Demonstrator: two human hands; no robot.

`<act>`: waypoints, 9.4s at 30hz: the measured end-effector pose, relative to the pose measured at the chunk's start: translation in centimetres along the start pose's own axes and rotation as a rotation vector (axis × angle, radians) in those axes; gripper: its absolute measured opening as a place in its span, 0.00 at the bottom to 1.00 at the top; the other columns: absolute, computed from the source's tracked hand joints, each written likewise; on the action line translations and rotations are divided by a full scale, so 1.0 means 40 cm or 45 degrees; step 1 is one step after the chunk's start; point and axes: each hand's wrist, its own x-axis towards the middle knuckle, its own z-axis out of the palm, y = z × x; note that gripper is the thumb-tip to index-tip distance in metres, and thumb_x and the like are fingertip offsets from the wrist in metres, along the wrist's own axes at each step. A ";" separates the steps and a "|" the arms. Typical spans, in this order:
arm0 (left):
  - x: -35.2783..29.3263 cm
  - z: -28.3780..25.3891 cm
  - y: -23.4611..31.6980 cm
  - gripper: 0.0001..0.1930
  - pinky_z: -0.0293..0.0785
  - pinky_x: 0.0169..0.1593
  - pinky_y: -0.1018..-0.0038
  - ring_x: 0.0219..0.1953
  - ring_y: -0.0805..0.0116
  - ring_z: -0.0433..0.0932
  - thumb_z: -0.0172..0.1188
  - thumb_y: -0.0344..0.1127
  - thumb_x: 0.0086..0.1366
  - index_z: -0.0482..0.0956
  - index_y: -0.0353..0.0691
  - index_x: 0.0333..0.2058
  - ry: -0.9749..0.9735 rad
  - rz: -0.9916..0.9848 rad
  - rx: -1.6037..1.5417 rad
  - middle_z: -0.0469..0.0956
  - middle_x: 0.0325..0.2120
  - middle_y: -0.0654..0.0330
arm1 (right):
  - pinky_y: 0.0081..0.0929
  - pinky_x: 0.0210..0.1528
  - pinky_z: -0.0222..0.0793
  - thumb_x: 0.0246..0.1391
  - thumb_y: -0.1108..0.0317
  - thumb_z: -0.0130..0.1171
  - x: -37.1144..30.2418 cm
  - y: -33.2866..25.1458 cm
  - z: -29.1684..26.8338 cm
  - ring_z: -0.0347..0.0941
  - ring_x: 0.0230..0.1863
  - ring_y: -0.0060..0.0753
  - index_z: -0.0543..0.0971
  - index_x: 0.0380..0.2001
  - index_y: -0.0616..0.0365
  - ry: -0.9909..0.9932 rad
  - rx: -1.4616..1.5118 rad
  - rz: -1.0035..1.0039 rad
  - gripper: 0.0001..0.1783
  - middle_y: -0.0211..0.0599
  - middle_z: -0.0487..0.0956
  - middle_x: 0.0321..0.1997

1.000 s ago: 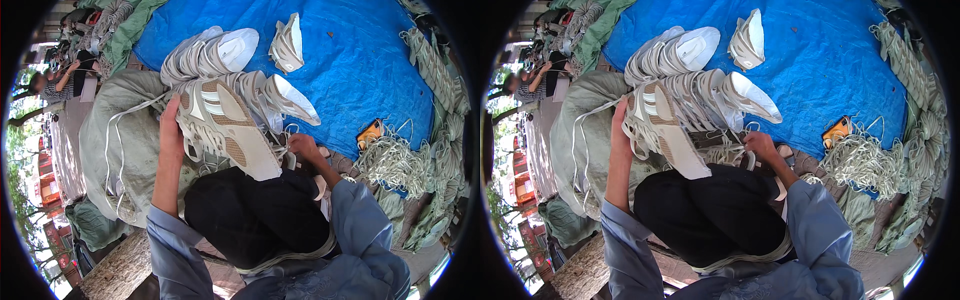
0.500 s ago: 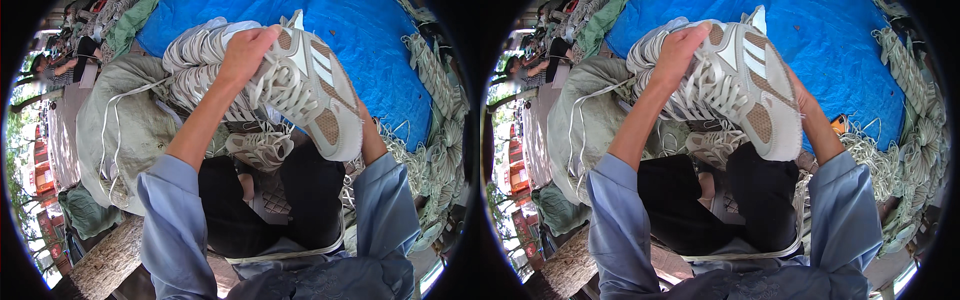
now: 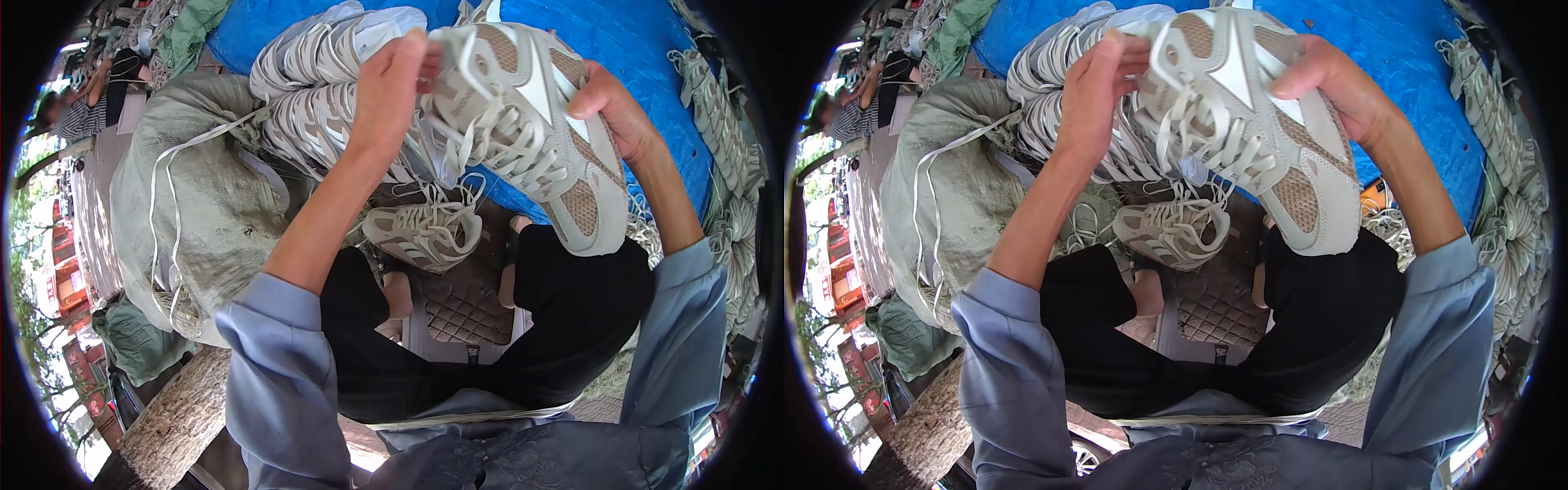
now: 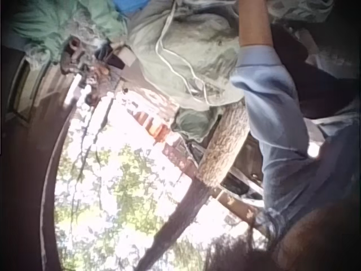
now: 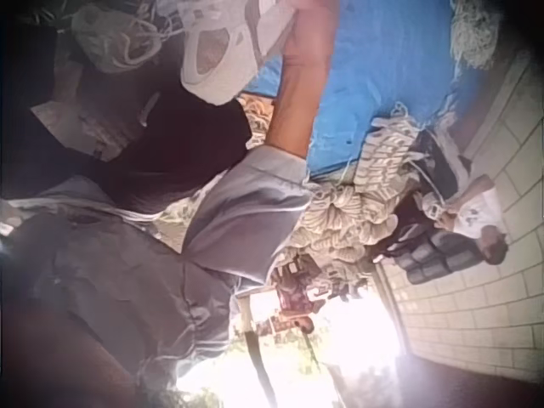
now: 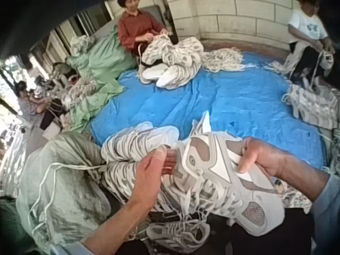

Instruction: The person sits on the ground and laces a white sneaker by hand, threading the laces through the eyelets and tying them. They then pick up a second shoe from a nearby pile and begin the same lacing process.

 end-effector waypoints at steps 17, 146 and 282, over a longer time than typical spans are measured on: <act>-0.479 0.099 -0.524 0.13 0.64 0.44 0.60 0.45 0.62 0.68 0.51 0.35 0.52 0.76 0.42 0.37 -1.370 0.682 1.673 0.75 0.35 0.60 | 0.26 0.36 0.71 0.13 0.80 0.60 -0.108 0.076 -0.012 0.75 0.26 0.30 0.76 0.32 0.69 0.155 0.031 0.218 0.28 0.41 0.78 0.30; -0.726 -0.007 0.016 0.17 0.66 0.49 0.73 0.44 0.66 0.71 0.45 0.37 0.63 0.65 0.33 0.48 0.003 -0.806 -0.728 0.71 0.43 0.56 | 0.30 0.51 0.59 0.32 0.60 0.65 -0.324 0.283 0.259 0.64 0.50 0.39 0.68 0.49 0.56 0.386 -0.809 -0.527 0.36 0.41 0.70 0.47; -0.837 0.074 0.048 0.18 0.67 0.48 0.60 0.49 0.44 0.64 0.50 0.33 0.51 0.70 0.30 0.41 -0.319 1.032 1.453 0.67 0.43 0.49 | 0.29 0.25 0.67 0.31 0.74 0.54 -0.371 0.348 0.377 0.69 0.21 0.36 0.70 0.14 0.57 0.330 -1.896 -1.025 0.03 0.34 0.68 0.18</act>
